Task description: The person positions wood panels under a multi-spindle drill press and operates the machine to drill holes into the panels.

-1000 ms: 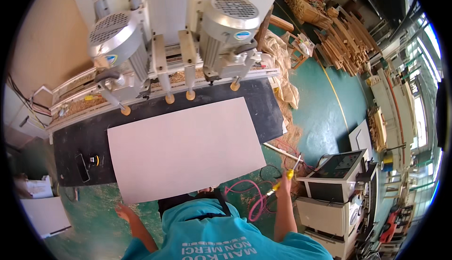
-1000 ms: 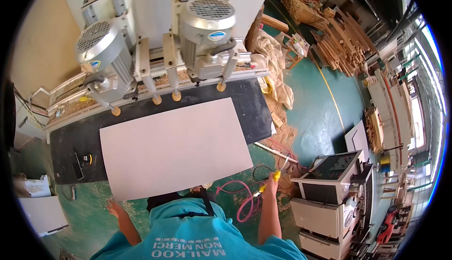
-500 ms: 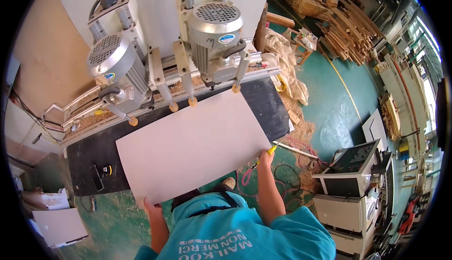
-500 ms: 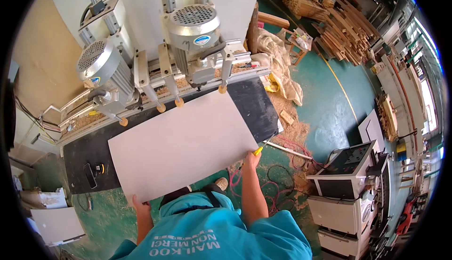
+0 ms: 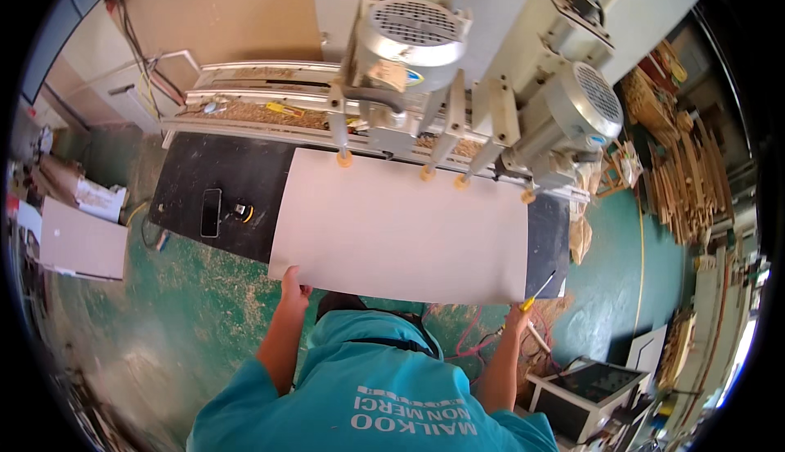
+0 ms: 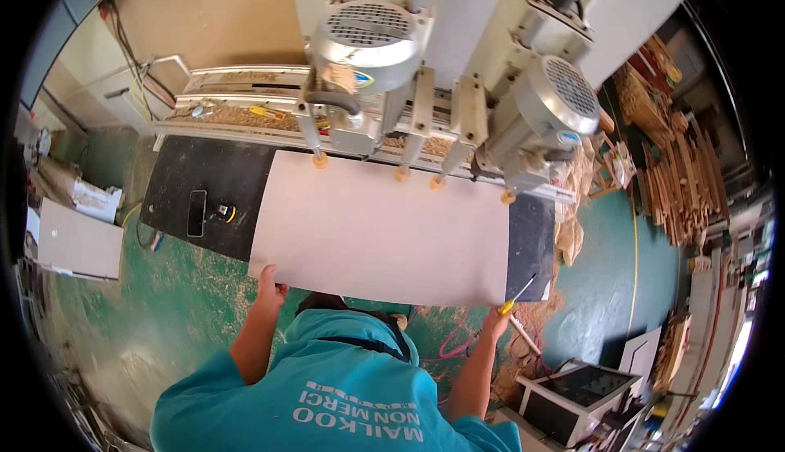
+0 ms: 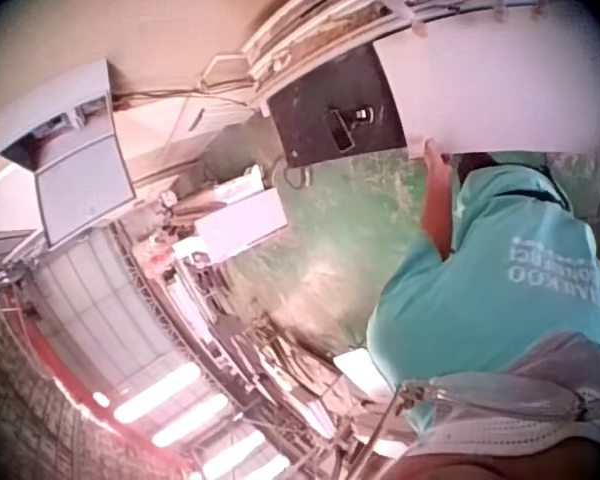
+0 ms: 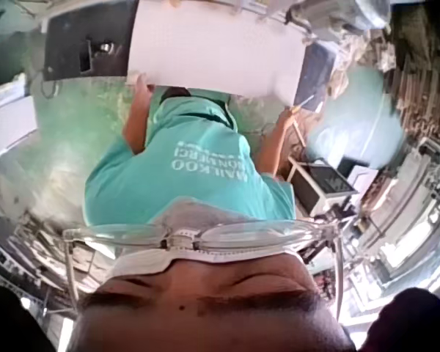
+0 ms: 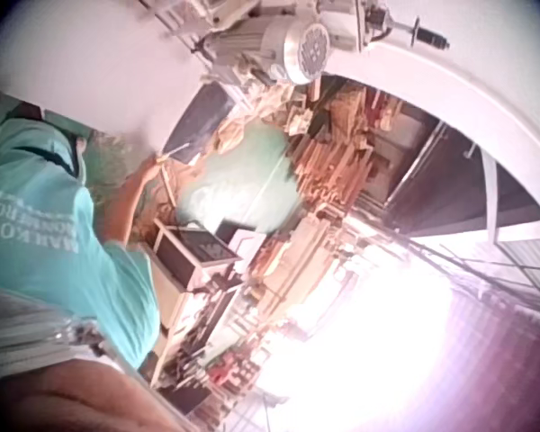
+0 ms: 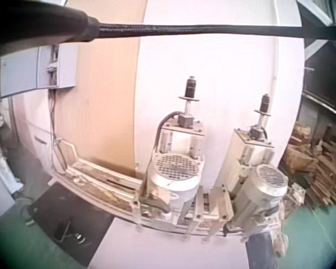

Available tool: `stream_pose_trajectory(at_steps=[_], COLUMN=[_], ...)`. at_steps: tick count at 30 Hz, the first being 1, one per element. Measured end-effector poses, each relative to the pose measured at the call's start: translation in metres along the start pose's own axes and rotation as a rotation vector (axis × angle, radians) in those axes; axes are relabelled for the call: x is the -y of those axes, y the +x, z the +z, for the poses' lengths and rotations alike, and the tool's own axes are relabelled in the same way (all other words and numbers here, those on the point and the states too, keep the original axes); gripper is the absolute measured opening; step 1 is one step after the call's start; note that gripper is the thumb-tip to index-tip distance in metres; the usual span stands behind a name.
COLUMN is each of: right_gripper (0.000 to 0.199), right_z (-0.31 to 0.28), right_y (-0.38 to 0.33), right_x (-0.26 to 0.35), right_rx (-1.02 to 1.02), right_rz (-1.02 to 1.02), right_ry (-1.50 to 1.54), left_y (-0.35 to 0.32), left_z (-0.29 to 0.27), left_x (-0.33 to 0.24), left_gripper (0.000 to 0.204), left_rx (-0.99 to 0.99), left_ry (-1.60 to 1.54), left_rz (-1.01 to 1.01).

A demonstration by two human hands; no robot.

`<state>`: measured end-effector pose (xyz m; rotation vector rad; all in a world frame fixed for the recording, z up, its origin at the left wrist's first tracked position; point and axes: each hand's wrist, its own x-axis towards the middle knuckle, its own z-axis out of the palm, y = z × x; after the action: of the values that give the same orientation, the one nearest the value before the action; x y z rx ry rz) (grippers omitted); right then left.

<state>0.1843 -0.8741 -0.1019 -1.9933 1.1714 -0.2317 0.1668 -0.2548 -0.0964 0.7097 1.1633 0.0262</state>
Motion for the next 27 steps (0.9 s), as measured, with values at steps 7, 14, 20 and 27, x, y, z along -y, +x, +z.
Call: stream_pose_trajectory(at_steps=[7, 14, 20, 27], right_gripper=[0.056, 0.067, 0.074, 0.041], right_z=[-0.005, 0.107, 0.174, 0.148], right_y=[-0.076, -0.197, -0.221, -0.222], right_x=[0.090, 0.211, 0.235, 0.285], right_rx=[0.154, 0.506, 0.728, 0.755], right_rz=[-0.627, -0.901, -0.841, -0.968], right_ry=[-0.562, -0.676, -0.908, -0.739], left_y=[0.005, 0.009, 0.077, 0.060], left_z=[-0.017, 0.002, 0.035, 0.092], left_x=[-0.022, -0.130, -0.199, -0.181], left_gripper=[0.038, 0.027, 0.066, 0.064], left_rx=[0.117, 0.048, -0.622, -0.089], left_ry=[0.363, 1.335, 1.578, 0.419], left_rz=[-0.088, 0.620, 0.921, 0.622])
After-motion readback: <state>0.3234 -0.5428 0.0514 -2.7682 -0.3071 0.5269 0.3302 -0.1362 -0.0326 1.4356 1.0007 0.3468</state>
